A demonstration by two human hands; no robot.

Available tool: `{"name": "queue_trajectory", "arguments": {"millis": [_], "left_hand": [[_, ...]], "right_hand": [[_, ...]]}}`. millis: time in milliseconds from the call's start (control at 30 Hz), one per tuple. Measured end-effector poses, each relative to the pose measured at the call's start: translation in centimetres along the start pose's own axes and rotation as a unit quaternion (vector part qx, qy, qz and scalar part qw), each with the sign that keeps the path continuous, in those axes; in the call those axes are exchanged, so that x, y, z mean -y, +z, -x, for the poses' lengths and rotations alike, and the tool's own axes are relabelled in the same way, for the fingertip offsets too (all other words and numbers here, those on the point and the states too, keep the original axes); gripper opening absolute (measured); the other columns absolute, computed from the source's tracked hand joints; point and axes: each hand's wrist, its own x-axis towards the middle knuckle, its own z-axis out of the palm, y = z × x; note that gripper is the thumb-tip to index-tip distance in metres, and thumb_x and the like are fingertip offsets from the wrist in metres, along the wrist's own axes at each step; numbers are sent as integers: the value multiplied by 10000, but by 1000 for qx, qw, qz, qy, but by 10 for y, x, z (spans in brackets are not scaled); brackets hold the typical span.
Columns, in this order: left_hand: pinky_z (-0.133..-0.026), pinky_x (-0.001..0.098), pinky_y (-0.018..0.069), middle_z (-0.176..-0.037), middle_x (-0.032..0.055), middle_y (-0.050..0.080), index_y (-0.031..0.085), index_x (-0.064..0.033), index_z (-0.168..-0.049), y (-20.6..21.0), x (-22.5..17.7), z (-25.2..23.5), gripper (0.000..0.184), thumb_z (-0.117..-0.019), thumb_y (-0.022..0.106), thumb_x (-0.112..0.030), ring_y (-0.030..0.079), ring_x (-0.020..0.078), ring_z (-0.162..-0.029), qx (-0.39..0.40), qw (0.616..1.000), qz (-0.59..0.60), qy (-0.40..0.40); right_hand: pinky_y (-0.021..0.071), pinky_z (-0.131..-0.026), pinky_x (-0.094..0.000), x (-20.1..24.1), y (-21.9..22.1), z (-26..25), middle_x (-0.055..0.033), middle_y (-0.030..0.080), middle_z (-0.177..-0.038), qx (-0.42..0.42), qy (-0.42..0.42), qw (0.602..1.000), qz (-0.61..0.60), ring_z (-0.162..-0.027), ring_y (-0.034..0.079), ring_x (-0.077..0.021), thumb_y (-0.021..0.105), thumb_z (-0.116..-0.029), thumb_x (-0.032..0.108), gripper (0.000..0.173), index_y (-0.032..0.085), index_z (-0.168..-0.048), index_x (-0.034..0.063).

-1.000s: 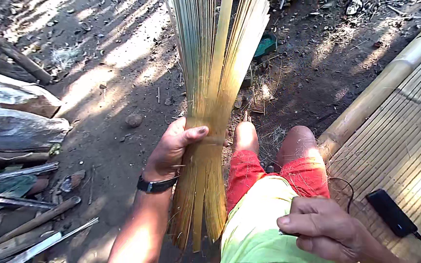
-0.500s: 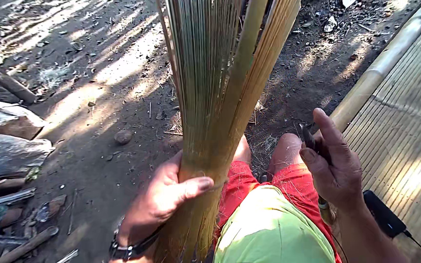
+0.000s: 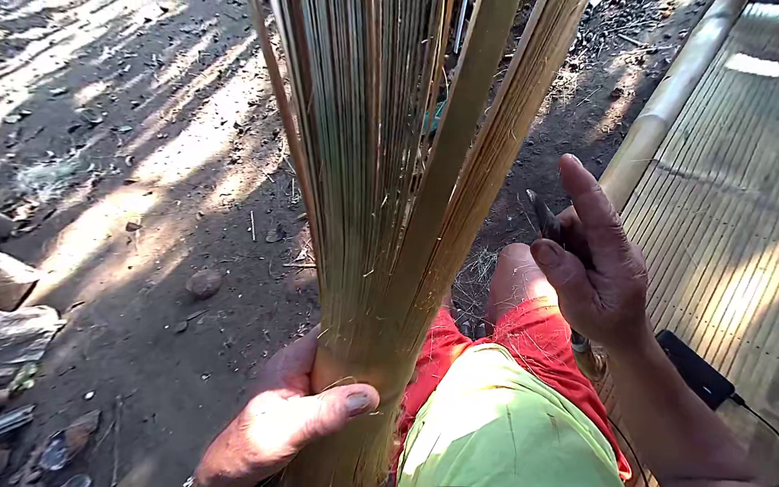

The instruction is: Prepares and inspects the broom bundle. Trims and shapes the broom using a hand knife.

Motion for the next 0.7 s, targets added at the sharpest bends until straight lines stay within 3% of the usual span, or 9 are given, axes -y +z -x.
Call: {"name": "queue_trajectory", "arguments": {"millis": [100, 367, 467, 567, 600, 700], "left_hand": [[-867, 502, 628, -1160, 189, 708, 606, -80, -1356, -17, 6, -1, 506, -881, 751, -175, 724, 327, -1000, 55, 997, 62, -1], [-879, 478, 627, -1210, 139, 699, 588, -116, -1390, -28, 12, -5, 523, -893, 729, -199, 716, 277, -1051, 103, 986, 131, -19], [-881, 457, 629, -1209, 122, 704, 593, -118, -1390, -28, 15, -5, 535, -885, 749, -204, 717, 254, -1049, 109, 985, 134, -19], [-862, 498, 632, -1214, 153, 699, 591, -104, -1389, -26, 17, -6, 514, -901, 728, -193, 720, 296, -1045, 111, 981, 154, -21], [-854, 530, 631, -1218, 181, 693, 586, -92, -1390, -25, 18, -6, 514, -902, 721, -176, 718, 334, -1048, 107, 979, 170, -24], [-854, 603, 612, -1215, 234, 674, 576, -75, -1389, -25, 22, -3, 527, -885, 719, -127, 702, 406, -1051, 85, 975, 202, -32]], "right_hand": [[500, -482, -238, 2, 3, -6, 0, 587, -889, -3, -26, 1000, -6, -604, 519, -58, 561, -1049, 229, 656, 280, -1641, 191], [508, -531, -226, 3, 8, -21, -15, 591, -913, 0, -80, 997, 12, -650, 531, -50, 542, -1063, 250, 583, 361, -1605, 133], [544, -596, -229, 2, 9, -25, -47, 620, -1014, -4, -95, 995, 30, -727, 574, -54, 557, -1054, 212, 537, 435, -1568, 113], [579, -688, -249, 0, 7, -27, -78, 657, -1071, -8, -101, 994, 31, -826, 630, -80, 565, -1047, 162, 443, 554, -1485, 96], [581, -684, -259, 0, 3, -26, -77, 669, -1071, -14, -92, 995, 20, -818, 635, -88, 563, -1047, 146, 430, 569, -1474, 102], [458, -439, -260, -3, -20, -20, -3, 626, -880, -98, -29, 993, -67, -548, 497, -84, 486, -1074, 166, 450, 499, -1523, 138]]}}
